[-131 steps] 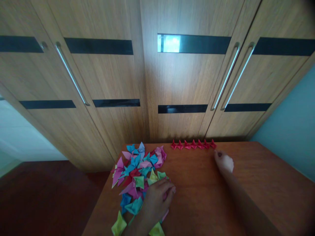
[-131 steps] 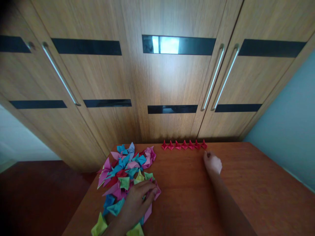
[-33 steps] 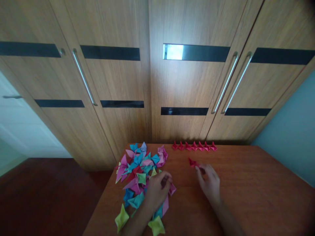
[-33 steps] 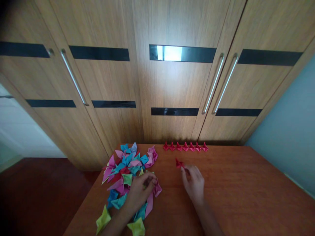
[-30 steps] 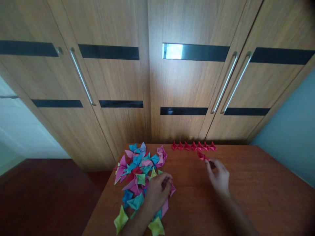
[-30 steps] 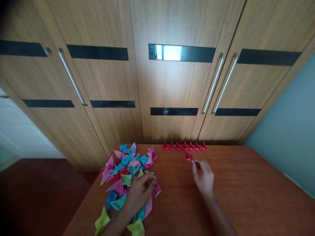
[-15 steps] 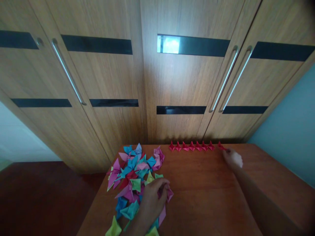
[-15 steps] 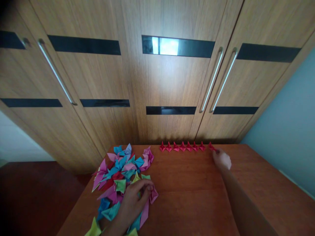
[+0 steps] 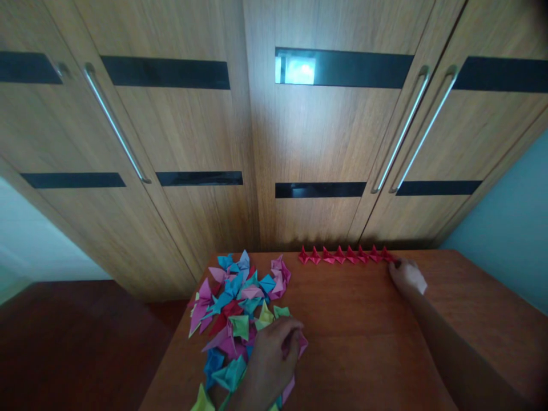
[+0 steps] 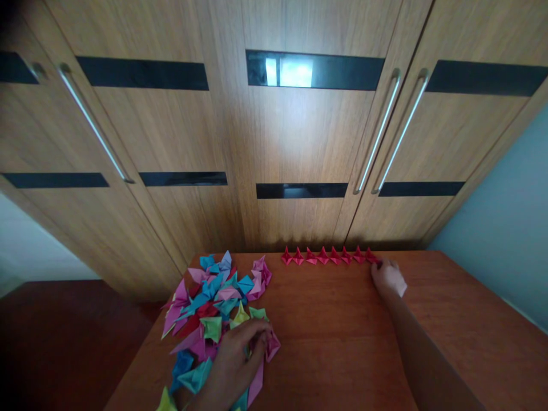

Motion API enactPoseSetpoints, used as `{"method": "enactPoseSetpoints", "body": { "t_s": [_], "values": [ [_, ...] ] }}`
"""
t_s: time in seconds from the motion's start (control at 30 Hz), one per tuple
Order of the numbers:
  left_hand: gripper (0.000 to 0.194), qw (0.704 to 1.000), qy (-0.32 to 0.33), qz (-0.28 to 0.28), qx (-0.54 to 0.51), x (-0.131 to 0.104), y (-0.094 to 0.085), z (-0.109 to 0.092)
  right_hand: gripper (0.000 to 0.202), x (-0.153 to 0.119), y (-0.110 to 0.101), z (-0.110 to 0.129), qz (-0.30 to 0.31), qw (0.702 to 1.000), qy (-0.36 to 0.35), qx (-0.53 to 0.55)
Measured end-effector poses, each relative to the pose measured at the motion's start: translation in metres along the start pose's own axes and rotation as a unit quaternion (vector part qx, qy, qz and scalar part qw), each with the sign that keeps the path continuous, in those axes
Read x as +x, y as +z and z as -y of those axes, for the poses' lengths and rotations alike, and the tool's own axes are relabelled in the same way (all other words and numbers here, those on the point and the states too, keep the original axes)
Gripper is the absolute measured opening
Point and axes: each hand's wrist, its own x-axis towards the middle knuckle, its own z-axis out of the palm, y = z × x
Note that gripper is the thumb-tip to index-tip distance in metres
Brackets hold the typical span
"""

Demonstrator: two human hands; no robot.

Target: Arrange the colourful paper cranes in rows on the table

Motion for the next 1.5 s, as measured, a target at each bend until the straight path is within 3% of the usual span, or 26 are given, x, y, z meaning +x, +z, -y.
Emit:
{"method": "enactPoseSetpoints", "body": {
  "t_s": [0.6,0.9,1.07,1.17,1.27,1.4,1.5],
  "values": [
    [0.025,1.0,0.003,0.004,-0.01,-0.001,-0.001,-0.002,0.042,0.0,0.003,0.0,-0.001,1.0,-0.006,-0.022],
    [0.027,1.0,0.012,0.013,-0.021,-0.002,-0.001,-0.003,0.04,-0.018,0.004,-0.005,-0.078,0.996,-0.007,0.04],
    [0.027,1.0,0.025,0.002,-0.001,-0.002,0.002,-0.001,0.041,-0.059,0.003,0.002,-0.115,0.988,-0.004,0.099],
    [0.026,0.999,0.03,-0.009,0.012,-0.001,0.003,0.001,0.033,-0.097,0.004,0.014,-0.11,0.982,-0.042,0.151],
    [0.025,0.999,0.038,-0.012,0.024,0.0,-0.001,0.0,0.026,-0.139,0.007,0.032,-0.096,0.968,-0.119,0.2],
    [0.023,0.998,0.052,-0.016,0.037,0.001,-0.006,-0.001,0.018,-0.19,0.008,0.061,-0.084,0.924,-0.28,0.246],
    [0.021,0.997,0.055,-0.04,0.047,0.002,-0.009,0.002,0.014,-0.217,0.004,0.082,-0.07,0.908,-0.33,0.249]
  ]
}}
